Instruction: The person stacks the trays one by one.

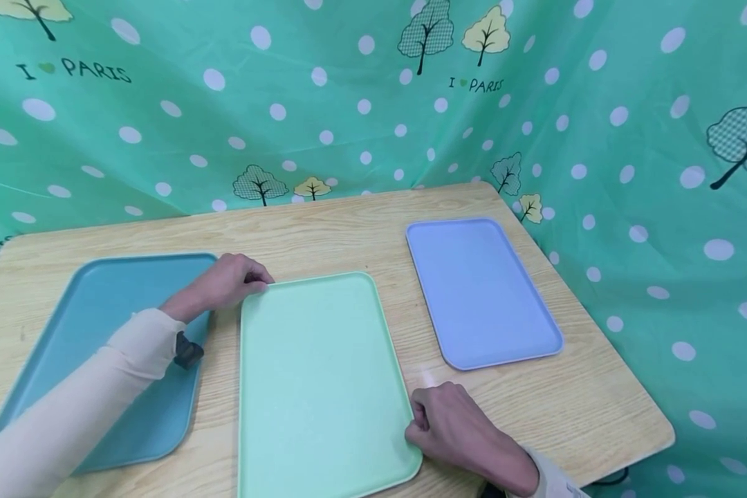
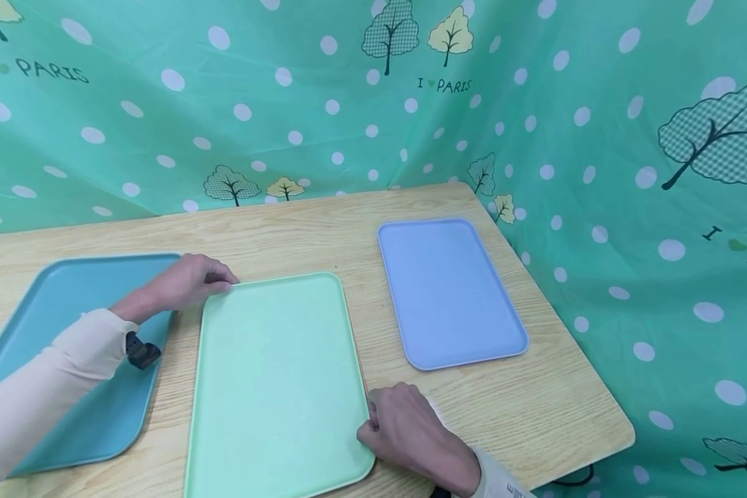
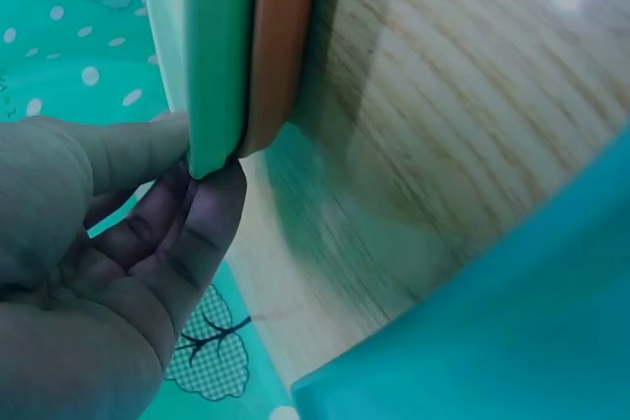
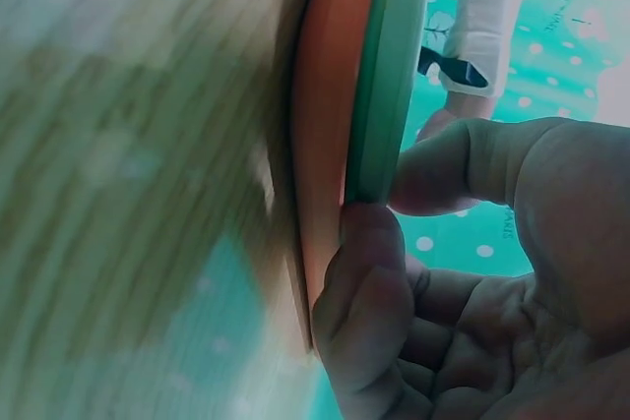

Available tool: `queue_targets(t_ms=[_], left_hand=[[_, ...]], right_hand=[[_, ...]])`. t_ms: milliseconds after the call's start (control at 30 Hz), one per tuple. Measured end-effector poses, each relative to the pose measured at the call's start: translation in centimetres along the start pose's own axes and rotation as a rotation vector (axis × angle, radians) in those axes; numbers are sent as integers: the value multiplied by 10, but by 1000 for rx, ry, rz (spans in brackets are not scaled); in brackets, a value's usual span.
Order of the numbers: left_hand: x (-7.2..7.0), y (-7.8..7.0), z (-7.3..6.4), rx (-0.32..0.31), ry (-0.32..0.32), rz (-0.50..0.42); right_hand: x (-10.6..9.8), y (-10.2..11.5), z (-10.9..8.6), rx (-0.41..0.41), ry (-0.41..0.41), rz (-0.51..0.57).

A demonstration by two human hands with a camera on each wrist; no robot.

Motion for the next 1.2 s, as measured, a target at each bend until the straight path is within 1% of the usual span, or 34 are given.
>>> queue_targets(t_ms=[300, 533, 667, 767, 867, 967, 1067, 1200], left_hand=[[2, 0, 0, 12, 12, 8], [2, 0, -1, 10, 23, 17], [2, -2, 0, 7, 27, 1], [2, -6, 3, -4, 22, -9], [1, -14, 8, -32, 15, -21], [0, -27, 18, -56, 13, -60], [0, -44, 31, -66, 15, -119], [5, -70, 47, -90, 33, -188]], right_hand=[[0, -3, 1, 12, -9, -21], [-2, -5, 2, 16, 27, 9], [-11, -7, 1, 57, 39, 42], [-24, -10, 1, 91, -2, 48], [-39, -19, 5, 109, -66, 50], [-55, -32, 9, 130, -131, 51], [-70, -48, 15, 155, -182, 35], [-89, -71, 22, 179, -248, -11]])
Point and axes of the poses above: each hand's wrist, its own z-axis towards the middle knuckle, its own x-axis out of the palm, y = z × x, the point moved 2 cm from there along z, towards the middle knuckle, and after that the axes turned 5 degrees about z, right-handed, at the moved point
